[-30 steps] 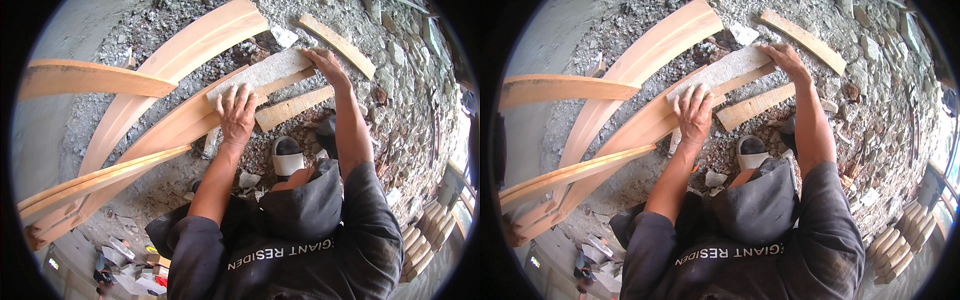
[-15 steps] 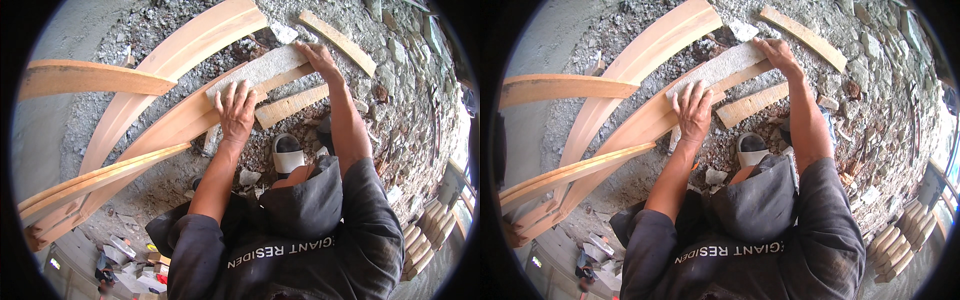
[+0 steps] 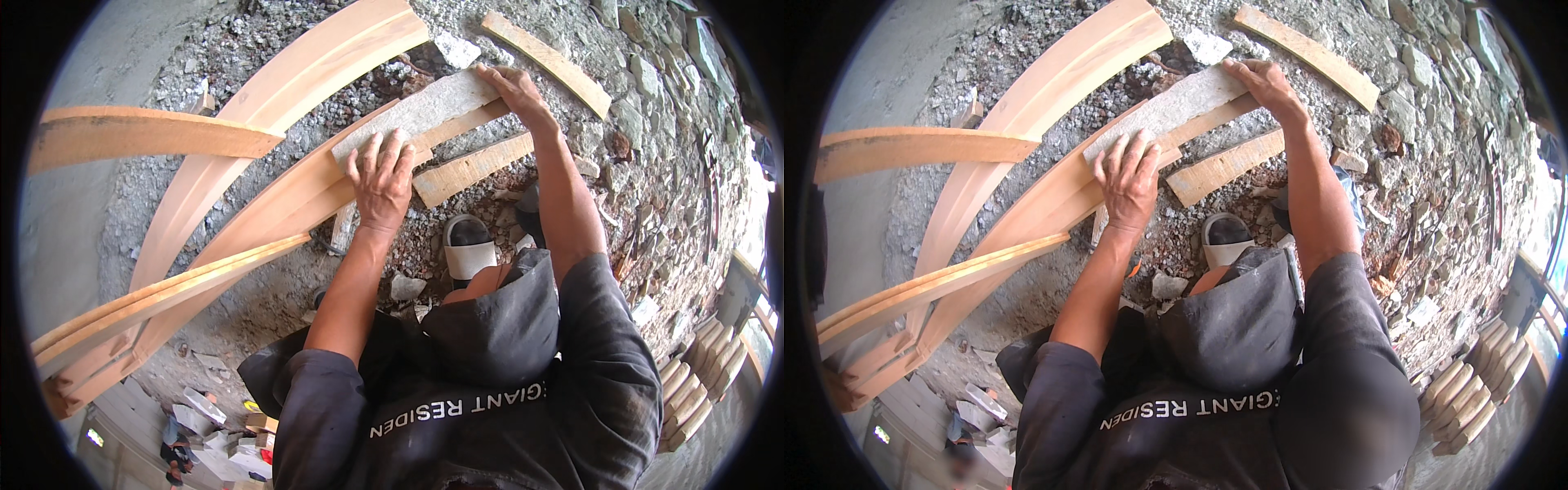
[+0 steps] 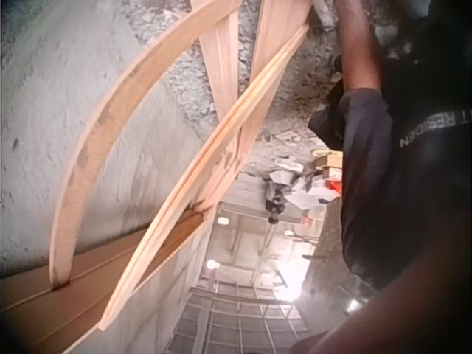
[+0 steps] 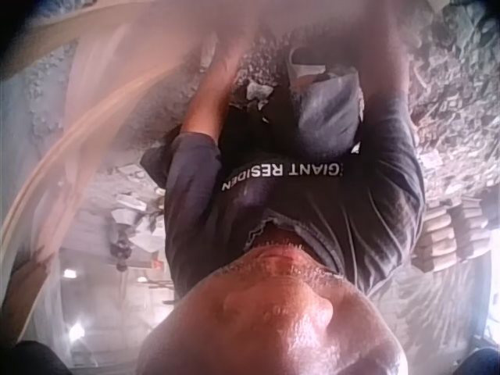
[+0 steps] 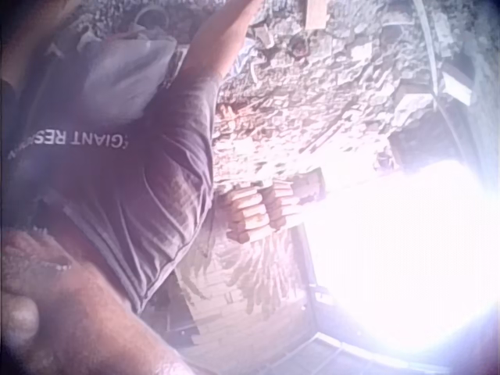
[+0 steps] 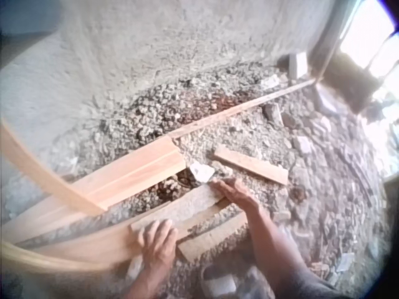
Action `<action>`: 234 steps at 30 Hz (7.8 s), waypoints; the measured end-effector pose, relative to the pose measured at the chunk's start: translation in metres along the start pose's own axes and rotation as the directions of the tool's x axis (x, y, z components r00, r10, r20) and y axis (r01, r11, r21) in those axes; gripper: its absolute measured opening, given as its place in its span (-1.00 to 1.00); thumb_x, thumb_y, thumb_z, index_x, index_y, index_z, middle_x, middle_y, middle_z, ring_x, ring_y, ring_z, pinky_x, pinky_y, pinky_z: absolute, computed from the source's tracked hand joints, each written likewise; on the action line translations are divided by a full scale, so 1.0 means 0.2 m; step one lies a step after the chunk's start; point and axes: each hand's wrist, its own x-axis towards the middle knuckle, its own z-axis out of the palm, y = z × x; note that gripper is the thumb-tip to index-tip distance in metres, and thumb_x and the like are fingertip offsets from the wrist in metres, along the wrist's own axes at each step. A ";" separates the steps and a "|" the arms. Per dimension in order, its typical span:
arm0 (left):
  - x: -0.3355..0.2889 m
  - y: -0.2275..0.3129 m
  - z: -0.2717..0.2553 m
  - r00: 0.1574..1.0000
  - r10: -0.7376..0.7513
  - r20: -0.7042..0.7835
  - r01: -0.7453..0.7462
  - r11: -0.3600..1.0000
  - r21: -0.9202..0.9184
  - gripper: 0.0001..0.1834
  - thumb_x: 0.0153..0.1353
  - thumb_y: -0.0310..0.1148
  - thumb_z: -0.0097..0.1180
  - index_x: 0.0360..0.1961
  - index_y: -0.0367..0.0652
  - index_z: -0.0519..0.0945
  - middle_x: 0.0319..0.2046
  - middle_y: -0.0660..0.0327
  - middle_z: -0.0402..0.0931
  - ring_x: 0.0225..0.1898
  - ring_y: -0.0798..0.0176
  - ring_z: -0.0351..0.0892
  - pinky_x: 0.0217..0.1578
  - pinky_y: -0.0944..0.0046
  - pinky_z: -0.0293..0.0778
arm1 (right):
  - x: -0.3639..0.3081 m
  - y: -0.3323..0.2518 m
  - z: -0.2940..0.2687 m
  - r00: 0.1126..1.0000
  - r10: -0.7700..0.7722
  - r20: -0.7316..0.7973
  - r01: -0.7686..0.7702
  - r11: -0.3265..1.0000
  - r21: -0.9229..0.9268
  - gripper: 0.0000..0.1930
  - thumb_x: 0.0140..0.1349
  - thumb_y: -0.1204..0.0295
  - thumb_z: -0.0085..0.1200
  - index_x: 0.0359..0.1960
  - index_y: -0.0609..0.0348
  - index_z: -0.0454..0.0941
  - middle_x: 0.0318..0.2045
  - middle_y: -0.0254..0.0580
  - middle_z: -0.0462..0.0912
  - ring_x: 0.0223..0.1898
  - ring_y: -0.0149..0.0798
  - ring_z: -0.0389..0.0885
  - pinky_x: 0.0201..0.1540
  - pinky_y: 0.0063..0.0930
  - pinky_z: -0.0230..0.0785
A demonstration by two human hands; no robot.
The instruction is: The person measures a wooden frame with a tape measure, then retrieves a small rectangular block from a bag. They place the block on the frame and tap it into position with a hammer, repeating the process to fit additional blocks into the frame.
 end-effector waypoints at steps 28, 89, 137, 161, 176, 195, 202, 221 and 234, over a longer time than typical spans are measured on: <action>0.00 -0.02 0.01 0.996 0.085 0.005 -0.085 0.996 0.021 -0.65 0.04 -0.43 0.19 -0.09 0.05 0.59 0.13 0.32 0.42 0.19 0.17 0.30 0.18 -0.01 0.04 | -1.06 0.30 -0.44 0.993 0.023 -0.118 -0.081 0.854 -0.513 -0.68 0.15 0.42 -0.08 -0.07 0.22 0.53 -0.08 0.01 0.56 -0.05 0.02 0.54 0.03 -0.24 0.37; 0.01 0.01 0.01 0.998 0.050 -0.029 -0.050 0.999 0.001 -0.70 -0.01 -0.44 0.27 -0.18 0.03 0.63 0.08 0.30 0.47 0.18 0.15 0.31 0.19 -0.03 0.08 | -0.74 0.84 -0.47 0.986 -0.042 -0.161 -0.086 0.700 -0.709 -0.76 0.20 0.47 -0.20 -0.22 0.22 0.53 -0.30 0.11 0.62 -0.27 0.09 0.60 -0.21 -0.17 0.43; 0.01 0.01 0.02 0.997 0.075 -0.023 -0.074 0.997 0.034 -0.71 0.03 -0.42 0.24 -0.16 0.02 0.61 0.10 0.28 0.45 0.18 0.11 0.30 0.17 -0.02 0.09 | -0.43 0.51 -0.52 0.885 -0.131 -0.447 -0.119 0.864 -0.489 -0.45 -0.03 0.34 0.18 0.05 0.22 0.40 -0.13 0.15 0.58 -0.05 0.07 0.54 0.03 -0.20 0.38; -0.01 0.00 0.01 0.997 0.078 0.010 -0.078 0.995 0.064 -0.71 0.11 -0.42 0.11 -0.10 0.00 0.59 0.16 0.26 0.39 0.21 0.13 0.27 0.17 0.00 0.07 | -0.36 0.71 -0.47 0.992 -0.101 -0.077 0.040 0.824 -0.565 -0.71 0.12 0.29 0.02 -0.15 0.13 0.57 -0.25 0.02 0.64 -0.21 -0.05 0.62 -0.16 -0.24 0.45; 0.00 0.01 0.02 0.997 0.079 0.002 -0.079 0.995 0.055 -0.72 0.10 -0.41 0.12 -0.11 0.00 0.59 0.13 0.28 0.42 0.20 0.13 0.29 0.16 0.02 0.09 | -0.53 0.59 -0.50 0.937 -0.156 -0.312 -0.044 0.834 -0.550 -0.76 0.10 0.39 -0.02 -0.24 0.24 0.53 -0.33 0.15 0.60 -0.24 0.14 0.58 -0.22 -0.10 0.43; 0.00 0.01 0.06 0.996 0.080 -0.047 -0.078 0.997 0.029 -0.68 0.04 -0.45 0.20 -0.12 0.00 0.59 0.12 0.26 0.42 0.19 0.09 0.29 0.15 -0.05 0.10 | -0.22 0.66 -0.58 0.941 -0.288 0.180 0.281 0.361 -0.889 -0.83 0.08 0.48 -0.06 -0.35 0.28 0.54 -0.30 0.04 0.60 -0.22 -0.03 0.59 -0.16 -0.21 0.43; -0.02 -0.01 0.00 0.998 0.049 -0.035 -0.047 0.998 0.046 -0.74 0.05 -0.43 0.21 -0.17 0.01 0.60 0.09 0.26 0.45 0.17 0.10 0.31 0.15 -0.04 0.12 | -0.17 0.55 -0.50 0.996 -0.081 -0.039 0.044 0.818 -0.573 -0.90 0.02 0.51 -0.02 -0.48 0.26 0.53 -0.44 0.01 0.54 -0.36 0.02 0.52 -0.27 -0.24 0.41; 0.01 0.04 0.04 0.998 0.060 -0.034 -0.060 0.998 0.004 -0.73 0.05 -0.44 0.22 -0.17 0.02 0.62 0.10 0.28 0.45 0.20 0.11 0.28 0.20 -0.01 0.08 | 0.02 0.76 -0.71 0.749 0.309 -0.586 -0.223 0.951 0.216 -0.67 0.14 0.28 -0.27 -0.48 0.36 0.39 -0.47 0.17 0.50 -0.36 -0.06 0.47 -0.27 -0.15 0.26; 0.01 0.03 0.04 0.996 0.082 -0.024 -0.082 0.997 0.005 -0.69 0.07 -0.43 0.15 -0.11 0.00 0.59 0.16 0.27 0.39 0.21 0.10 0.27 0.18 -0.01 0.07 | -0.15 0.92 -0.68 0.823 -0.401 -0.402 0.078 0.781 -0.619 -0.66 0.14 0.53 -0.16 -0.03 0.04 0.41 -0.10 -0.01 0.50 0.00 0.02 0.46 0.04 -0.20 0.33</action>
